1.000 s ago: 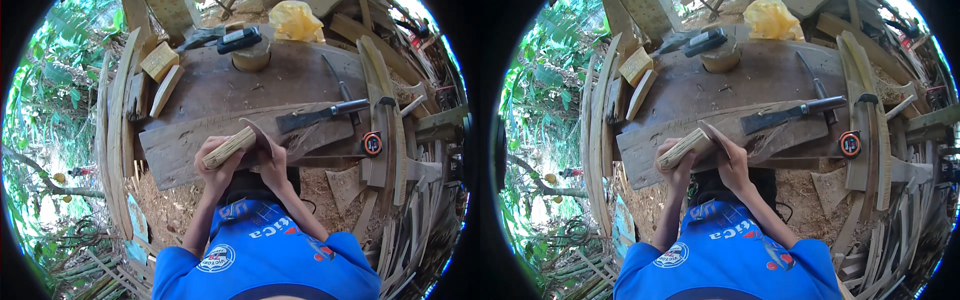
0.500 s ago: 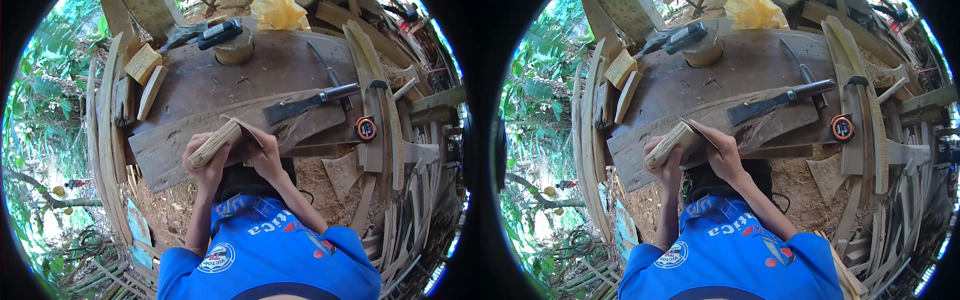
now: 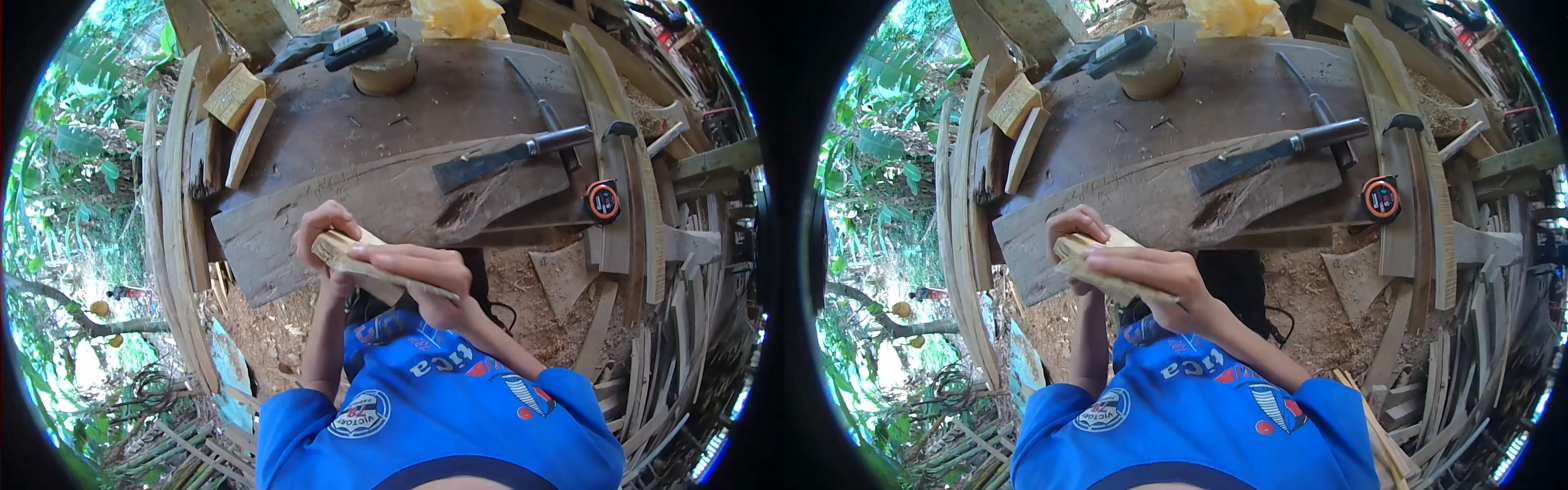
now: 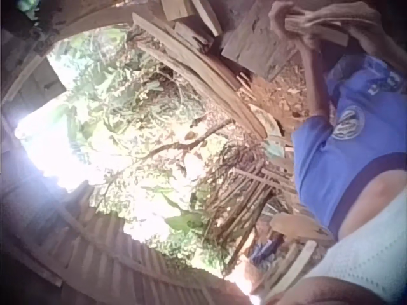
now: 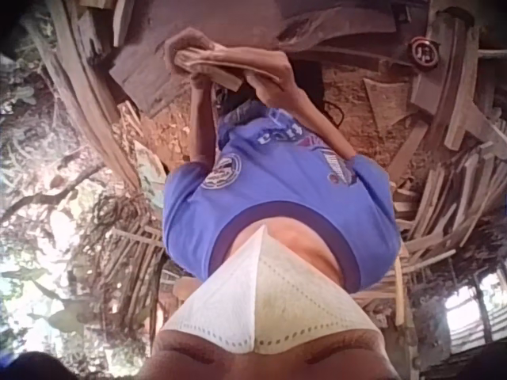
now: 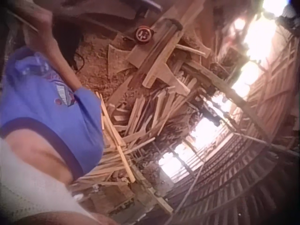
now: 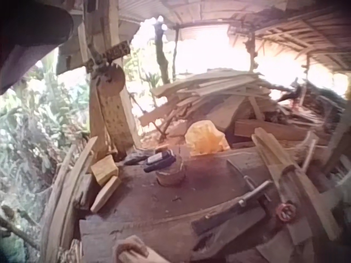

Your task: The person carves small wooden blocks using a machete and a sanding disc at an outdoor workbench. They smooth the wood with the sanding disc, then use the machete to shave and shape the blocks, occasionally wiping the surface with a cloth. The person handles multiple wooden pieces, including a larger block with carved patterns, and uses a hammer to tap the wood.

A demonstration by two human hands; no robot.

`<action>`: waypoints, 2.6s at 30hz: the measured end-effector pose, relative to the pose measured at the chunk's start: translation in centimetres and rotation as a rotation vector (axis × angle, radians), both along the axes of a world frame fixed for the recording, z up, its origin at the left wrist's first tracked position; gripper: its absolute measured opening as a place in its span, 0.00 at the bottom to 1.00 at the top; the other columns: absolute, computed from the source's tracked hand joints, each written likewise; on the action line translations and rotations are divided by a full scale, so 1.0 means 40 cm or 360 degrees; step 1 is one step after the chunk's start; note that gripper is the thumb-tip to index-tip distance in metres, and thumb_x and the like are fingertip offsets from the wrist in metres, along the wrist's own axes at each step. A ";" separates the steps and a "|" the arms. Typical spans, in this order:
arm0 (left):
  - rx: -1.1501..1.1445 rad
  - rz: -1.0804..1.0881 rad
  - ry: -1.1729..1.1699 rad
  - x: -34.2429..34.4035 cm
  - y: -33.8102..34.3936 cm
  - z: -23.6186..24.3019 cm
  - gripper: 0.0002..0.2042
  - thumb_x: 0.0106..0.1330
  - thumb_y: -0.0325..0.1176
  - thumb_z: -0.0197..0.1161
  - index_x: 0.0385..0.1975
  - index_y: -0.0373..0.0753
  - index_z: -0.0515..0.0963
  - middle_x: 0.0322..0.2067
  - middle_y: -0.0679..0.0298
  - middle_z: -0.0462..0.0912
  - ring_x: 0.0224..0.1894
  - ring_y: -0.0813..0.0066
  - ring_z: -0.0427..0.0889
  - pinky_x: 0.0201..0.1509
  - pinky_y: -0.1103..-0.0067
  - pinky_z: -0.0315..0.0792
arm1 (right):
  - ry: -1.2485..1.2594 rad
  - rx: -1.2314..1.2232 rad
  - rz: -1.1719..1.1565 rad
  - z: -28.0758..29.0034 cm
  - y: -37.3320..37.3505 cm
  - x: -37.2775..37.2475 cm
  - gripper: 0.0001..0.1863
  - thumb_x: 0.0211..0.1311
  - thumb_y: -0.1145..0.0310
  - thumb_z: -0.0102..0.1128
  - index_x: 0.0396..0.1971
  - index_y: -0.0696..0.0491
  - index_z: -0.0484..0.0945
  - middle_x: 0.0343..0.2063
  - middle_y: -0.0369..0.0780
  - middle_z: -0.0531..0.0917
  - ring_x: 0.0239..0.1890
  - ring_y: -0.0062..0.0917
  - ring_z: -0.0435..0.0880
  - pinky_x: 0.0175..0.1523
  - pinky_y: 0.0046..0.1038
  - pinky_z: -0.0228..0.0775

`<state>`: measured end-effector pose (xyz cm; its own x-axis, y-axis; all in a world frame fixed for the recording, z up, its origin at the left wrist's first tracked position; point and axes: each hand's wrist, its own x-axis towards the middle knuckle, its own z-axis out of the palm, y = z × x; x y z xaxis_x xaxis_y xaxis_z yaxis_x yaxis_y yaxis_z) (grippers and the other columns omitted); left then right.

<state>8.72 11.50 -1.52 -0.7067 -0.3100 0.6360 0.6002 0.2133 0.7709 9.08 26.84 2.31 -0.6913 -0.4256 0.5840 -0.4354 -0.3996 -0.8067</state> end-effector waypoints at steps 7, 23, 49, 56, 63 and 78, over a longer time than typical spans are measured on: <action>0.0399 -0.0096 0.0115 -0.016 -0.023 -0.021 0.24 0.53 0.50 0.50 0.37 0.32 0.65 0.39 0.51 0.69 0.43 0.68 0.67 0.50 0.73 0.58 | -0.0348 0.0446 -0.0249 -0.063 0.068 -0.025 0.24 0.52 0.78 0.43 0.52 0.59 0.69 0.54 0.49 0.70 0.58 0.37 0.68 0.61 0.30 0.58; 0.0903 0.0149 -0.0030 0.054 0.033 0.005 0.31 0.54 0.50 0.44 0.55 0.35 0.60 0.52 0.42 0.66 0.57 0.49 0.65 0.64 0.60 0.53 | -0.0323 0.0404 0.0218 -0.024 -0.040 0.050 0.21 0.64 0.69 0.39 0.55 0.62 0.63 0.56 0.49 0.67 0.63 0.39 0.60 0.66 0.34 0.46; 0.0960 0.0027 -0.0620 0.027 0.095 0.091 0.37 0.55 0.53 0.47 0.62 0.39 0.48 0.58 0.44 0.57 0.61 0.53 0.58 0.64 0.62 0.53 | 0.0012 0.0877 0.0103 0.020 -0.021 0.007 0.37 0.60 0.44 0.40 0.63 0.54 0.54 0.63 0.56 0.51 0.66 0.47 0.48 0.67 0.40 0.39; 0.0778 -0.0178 -0.0407 0.044 0.070 0.044 0.37 0.58 0.53 0.46 0.63 0.38 0.46 0.60 0.44 0.55 0.63 0.54 0.56 0.66 0.63 0.49 | 0.0020 0.0867 0.0204 0.034 -0.022 -0.011 0.39 0.60 0.40 0.37 0.64 0.53 0.52 0.63 0.55 0.50 0.66 0.48 0.47 0.67 0.39 0.39; 0.0869 -0.0094 -0.0594 0.025 0.081 0.069 0.35 0.59 0.52 0.43 0.63 0.38 0.46 0.61 0.46 0.55 0.63 0.56 0.55 0.66 0.64 0.49 | 0.0122 0.0768 0.0331 0.061 -0.026 -0.012 0.39 0.62 0.40 0.33 0.65 0.52 0.49 0.65 0.50 0.47 0.67 0.45 0.43 0.68 0.39 0.36; 0.0781 0.0087 -0.0742 0.017 0.091 0.080 0.38 0.56 0.56 0.47 0.62 0.38 0.47 0.61 0.46 0.52 0.63 0.57 0.56 0.62 0.64 0.58 | -0.0012 0.0668 0.0427 0.066 -0.015 -0.027 0.33 0.64 0.47 0.37 0.63 0.51 0.53 0.65 0.48 0.51 0.67 0.42 0.45 0.68 0.36 0.38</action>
